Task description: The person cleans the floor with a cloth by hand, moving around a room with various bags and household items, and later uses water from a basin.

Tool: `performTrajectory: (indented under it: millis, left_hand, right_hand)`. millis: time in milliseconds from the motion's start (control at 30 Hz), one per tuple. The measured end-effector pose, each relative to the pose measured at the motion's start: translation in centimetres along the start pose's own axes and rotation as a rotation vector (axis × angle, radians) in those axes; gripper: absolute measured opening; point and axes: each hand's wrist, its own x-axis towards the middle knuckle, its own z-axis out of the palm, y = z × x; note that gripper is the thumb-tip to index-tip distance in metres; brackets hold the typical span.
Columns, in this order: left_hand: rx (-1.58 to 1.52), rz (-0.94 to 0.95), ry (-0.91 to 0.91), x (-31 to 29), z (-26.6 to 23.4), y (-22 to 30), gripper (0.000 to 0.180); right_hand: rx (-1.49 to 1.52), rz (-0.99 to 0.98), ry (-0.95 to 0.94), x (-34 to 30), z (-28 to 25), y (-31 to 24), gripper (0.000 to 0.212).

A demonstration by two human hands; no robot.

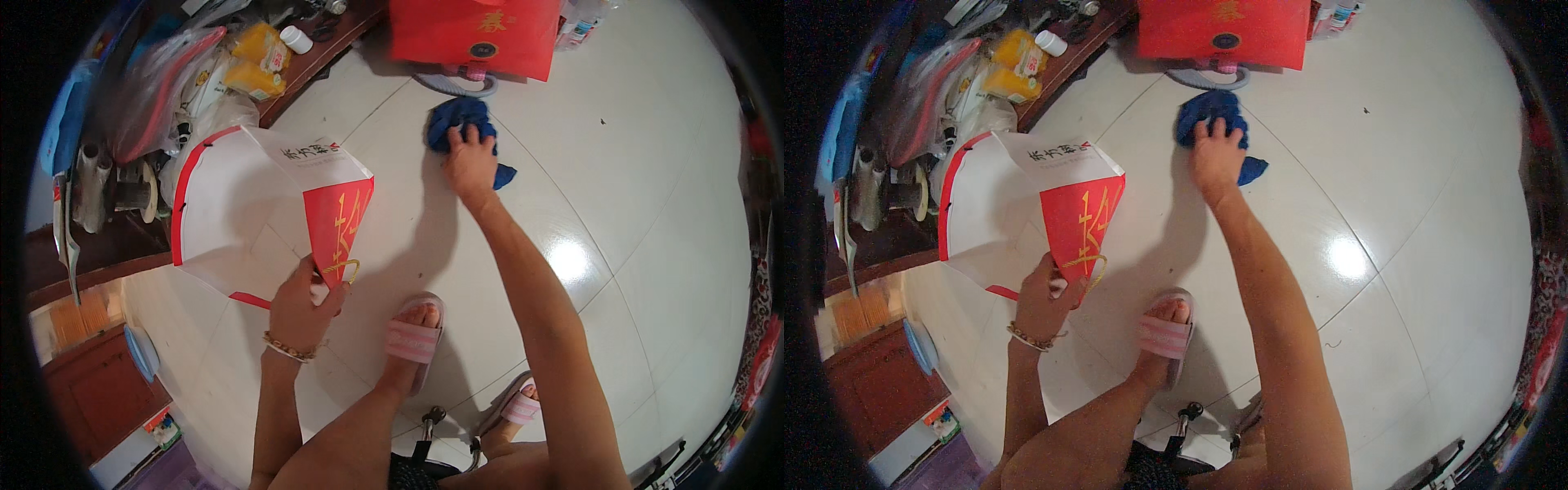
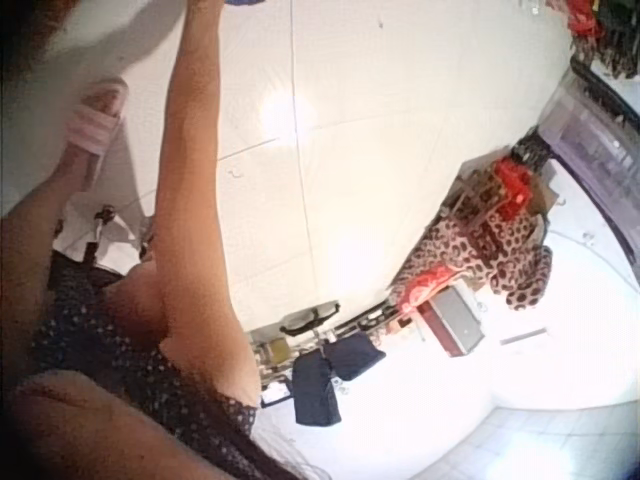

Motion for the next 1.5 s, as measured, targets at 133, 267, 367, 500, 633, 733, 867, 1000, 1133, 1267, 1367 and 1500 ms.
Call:
performTrajectory:
  millis: [133,267,367,500,633,733,867,1000,1133,1267,1367,1500]
  left_hand:
    - [0.176,0.003,0.053,0.1,0.2,1.4,0.029]
    - [0.376,-0.002,0.204,-2.0,-2.2,0.4,0.023]
    - [0.332,0.008,0.24,-4.1,-4.0,-0.8,0.022]
    - [0.265,-0.077,0.294,-8.8,-6.8,-2.8,0.023]
    - [0.33,-0.075,0.272,-15.1,-8.1,-6.2,0.026]
    - [0.44,-0.03,0.297,-20.1,-7.9,-9.3,0.029]
    - [0.378,-0.128,0.322,-22.9,-7.7,-10.6,0.025]
    - [0.333,-0.256,0.455,-25.4,-6.2,-13.2,0.024]
    - [0.407,-0.149,0.536,-26.2,-4.1,-16.2,0.022]
    - [0.266,-0.343,0.722,-26.1,-0.9,-17.5,0.03]
    - [0.253,-0.334,0.778,-25.4,1.0,-19.2,0.035]
    - [0.262,-0.389,0.813,-24.4,2.0,-18.2,0.032]
  right_hand:
    - [-0.028,-0.364,-0.025,-3.3,0.4,-0.6,0.044]
    - [-0.023,-0.735,-0.244,-7.9,-1.1,0.6,0.046]
    - [0.001,-0.832,-0.313,-12.1,-3.0,5.7,0.045]
    - [-0.032,-0.663,-0.246,-17.7,-5.2,13.9,0.05]
    - [-0.068,-0.218,-0.002,-19.1,-6.4,22.6,0.051]
    - [-0.065,0.032,0.139,-16.5,-6.2,21.3,0.047]
    - [-0.133,0.092,0.146,-11.4,-3.2,16.1,0.049]
    - [-0.092,-0.084,0.106,-4.6,0.5,7.3,0.051]
    - [-0.056,-0.237,0.141,1.1,4.6,-3.1,0.044]
    - [0.053,-0.211,0.062,3.2,6.5,-13.3,0.037]
    - [0.022,-0.444,-0.089,1.9,8.2,-17.4,0.037]
    - [0.037,-0.881,-0.215,-6.1,10.6,-20.7,0.03]
